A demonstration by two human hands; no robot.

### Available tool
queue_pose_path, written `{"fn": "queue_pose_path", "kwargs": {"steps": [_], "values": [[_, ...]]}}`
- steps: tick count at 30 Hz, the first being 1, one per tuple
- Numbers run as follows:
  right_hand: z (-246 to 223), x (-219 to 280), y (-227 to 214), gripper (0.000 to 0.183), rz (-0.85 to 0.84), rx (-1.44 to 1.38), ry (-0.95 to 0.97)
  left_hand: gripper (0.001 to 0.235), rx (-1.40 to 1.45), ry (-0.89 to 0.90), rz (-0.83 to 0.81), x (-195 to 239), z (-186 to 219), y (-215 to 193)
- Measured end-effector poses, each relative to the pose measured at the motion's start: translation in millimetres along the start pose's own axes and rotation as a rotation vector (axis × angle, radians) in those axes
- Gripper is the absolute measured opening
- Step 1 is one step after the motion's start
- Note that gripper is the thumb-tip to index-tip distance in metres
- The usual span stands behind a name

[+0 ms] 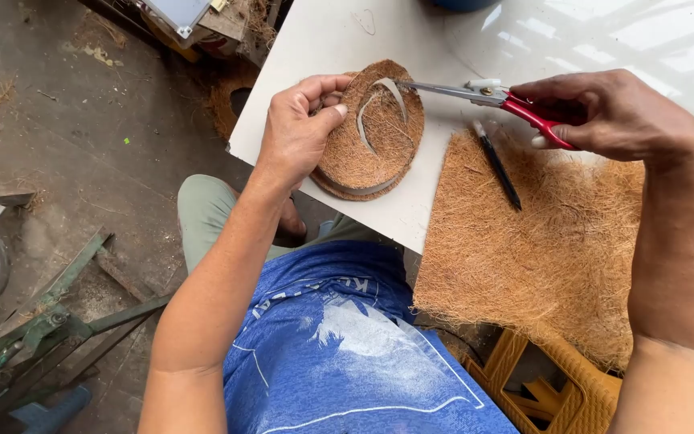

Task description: The person arranges pre-cut spiral-shaped coco fiber pieces on a white table, then uses a marker to trace the design onto a larger sheet of coco fiber. The traced outline is then refined by hand, preparing the material for cutting.

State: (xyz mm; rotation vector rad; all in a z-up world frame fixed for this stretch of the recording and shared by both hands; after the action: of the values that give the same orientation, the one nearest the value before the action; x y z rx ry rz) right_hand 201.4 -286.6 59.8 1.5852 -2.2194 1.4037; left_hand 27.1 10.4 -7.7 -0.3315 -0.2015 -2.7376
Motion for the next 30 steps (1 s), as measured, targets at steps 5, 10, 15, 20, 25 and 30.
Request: {"fn": "queue_pose_path", "kwargs": {"steps": [5, 10, 15, 20, 25, 30], "values": [[-5.1, 3.5, 3.6, 0.069, 0.002, -0.011, 0.033, 0.036, -0.022, -0.008, 0.006, 2.0, 0.7, 0.5], [-3.1, 6.2, 5.9, 0.068, 0.032, -0.058, 0.013, 0.036, -0.022, 0.028, 0.0, 1.8, -1.6, -0.8], [-0.8, 10.5, 8.7, 0.067, 0.102, -0.081, -0.004, 0.032, 0.186, 0.056, 0.032, -0.4, -6.8, -5.6], [-12.1, 18.4, 8.8, 0.072, 0.053, -0.338, 0.146, 0.035, 0.365, 0.045, -0.002, -4.0, -16.5, -11.6], [-2.2, 39.7, 13.9, 0.07, 0.112, -0.396, 0.242, 0.029, 0.475, 0.069, -0.014, -2.6, -14.1, -18.0], [-3.3, 73.6, 17.4, 0.06, 0.389, -0.392, 0.369, 0.029, 0.513, 0.107, -0.007, 0.9, -3.2, -23.4]]}}
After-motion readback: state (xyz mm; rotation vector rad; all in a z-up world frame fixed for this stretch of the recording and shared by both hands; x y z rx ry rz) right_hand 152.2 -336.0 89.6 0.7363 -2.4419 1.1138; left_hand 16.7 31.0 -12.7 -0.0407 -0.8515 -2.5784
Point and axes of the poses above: each hand's wrist, its own x-axis away from the middle knuckle, its own y-axis out of the palm, z = x × y, the point moved 3 cm from there along -x, towards the middle knuckle, and after that the axes turned 8 degrees about x, right-handed, at the moved point
